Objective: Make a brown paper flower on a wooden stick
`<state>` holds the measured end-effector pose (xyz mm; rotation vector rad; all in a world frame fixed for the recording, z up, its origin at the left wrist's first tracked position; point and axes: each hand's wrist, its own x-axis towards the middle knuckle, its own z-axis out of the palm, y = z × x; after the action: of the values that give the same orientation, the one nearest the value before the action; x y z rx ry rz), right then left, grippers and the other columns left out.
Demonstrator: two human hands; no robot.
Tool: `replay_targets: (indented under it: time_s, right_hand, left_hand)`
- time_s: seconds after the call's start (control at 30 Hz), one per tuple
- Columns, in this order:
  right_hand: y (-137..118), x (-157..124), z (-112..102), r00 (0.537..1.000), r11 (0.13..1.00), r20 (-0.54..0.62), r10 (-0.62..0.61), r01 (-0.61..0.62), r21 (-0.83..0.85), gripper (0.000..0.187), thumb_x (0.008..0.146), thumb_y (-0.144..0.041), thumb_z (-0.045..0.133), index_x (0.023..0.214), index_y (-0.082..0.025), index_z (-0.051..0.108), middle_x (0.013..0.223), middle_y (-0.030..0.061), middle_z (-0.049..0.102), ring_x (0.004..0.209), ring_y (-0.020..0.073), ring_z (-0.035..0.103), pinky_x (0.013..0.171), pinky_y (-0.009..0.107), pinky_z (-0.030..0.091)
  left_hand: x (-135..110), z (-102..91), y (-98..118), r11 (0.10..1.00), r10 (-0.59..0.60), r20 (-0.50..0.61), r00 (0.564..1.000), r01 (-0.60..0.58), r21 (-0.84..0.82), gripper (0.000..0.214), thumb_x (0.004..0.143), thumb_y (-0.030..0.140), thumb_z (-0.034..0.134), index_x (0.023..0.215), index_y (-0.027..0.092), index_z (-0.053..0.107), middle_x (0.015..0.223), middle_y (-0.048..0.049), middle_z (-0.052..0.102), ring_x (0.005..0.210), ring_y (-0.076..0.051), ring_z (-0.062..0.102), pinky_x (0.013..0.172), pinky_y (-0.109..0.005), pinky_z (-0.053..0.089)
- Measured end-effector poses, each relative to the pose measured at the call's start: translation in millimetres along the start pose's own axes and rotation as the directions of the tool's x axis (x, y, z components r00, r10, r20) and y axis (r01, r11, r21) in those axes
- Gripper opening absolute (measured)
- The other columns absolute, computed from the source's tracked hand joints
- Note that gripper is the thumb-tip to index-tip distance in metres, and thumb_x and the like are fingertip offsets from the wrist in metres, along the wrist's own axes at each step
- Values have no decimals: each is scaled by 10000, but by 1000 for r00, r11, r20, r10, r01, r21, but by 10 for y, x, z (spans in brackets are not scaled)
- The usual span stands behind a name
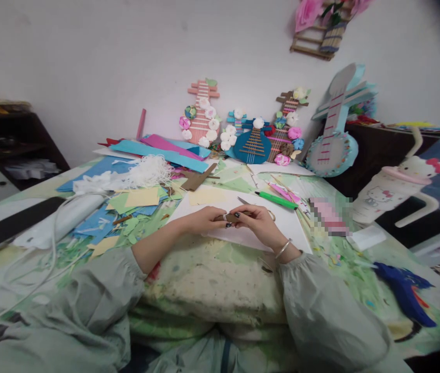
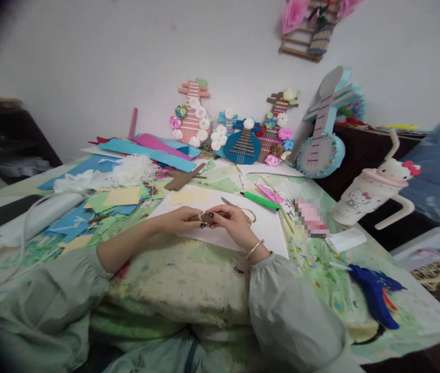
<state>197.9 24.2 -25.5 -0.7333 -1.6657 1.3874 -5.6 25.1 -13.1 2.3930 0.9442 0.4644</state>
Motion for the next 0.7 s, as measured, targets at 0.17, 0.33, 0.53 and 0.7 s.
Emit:
replay_targets:
  time_s: [0.17, 0.33, 0.53, 0.7]
  right_hand:
    - [-19, 18, 1, 998, 999, -32, -48, 47, -18, 226, 716, -303, 694, 896, -168, 675, 758, 35, 688, 655, 133, 643, 646, 281, 530]
    - [-30, 23, 4, 999, 999, -7, -39, 39, 14, 310, 677, -276, 727, 950, -178, 619, 767, 34, 702, 671, 149, 651, 663, 304, 523]
    - [-27, 18, -3, 999, 999, -31, -40, 40, -7, 267, 660, -268, 723, 888, -163, 635, 745, 31, 695, 671, 147, 647, 667, 298, 515]
    - [-24, 19, -18, 998, 998, -56, 6, -9, -64, 235, 656, -241, 698, 865, -159, 632, 713, 26, 687, 641, 142, 632, 639, 285, 498]
  left_hand:
    - [3, 1, -8, 1000, -18, -24, 1000, 19, 4, 320, 856, 367, 422, 876, 125, 631, 626, 14, 504, 579, -101, 417, 544, -203, 303]
    - [-1, -17, -8, 1000, -4, -50, 999, 4, 0, 293, 850, 349, 441, 857, 135, 641, 670, -7, 577, 626, -116, 477, 594, -204, 350]
    - [-13, -13, -26, 1000, -9, -43, 999, 9, -6, 251, 820, 307, 473, 861, 125, 642, 639, 13, 546, 583, -96, 450, 542, -187, 334]
    - [-19, -10, -92, 992, -2, -109, 994, -12, -127, 259, 813, 304, 486, 911, 131, 653, 742, -18, 618, 633, -99, 512, 583, -184, 391]
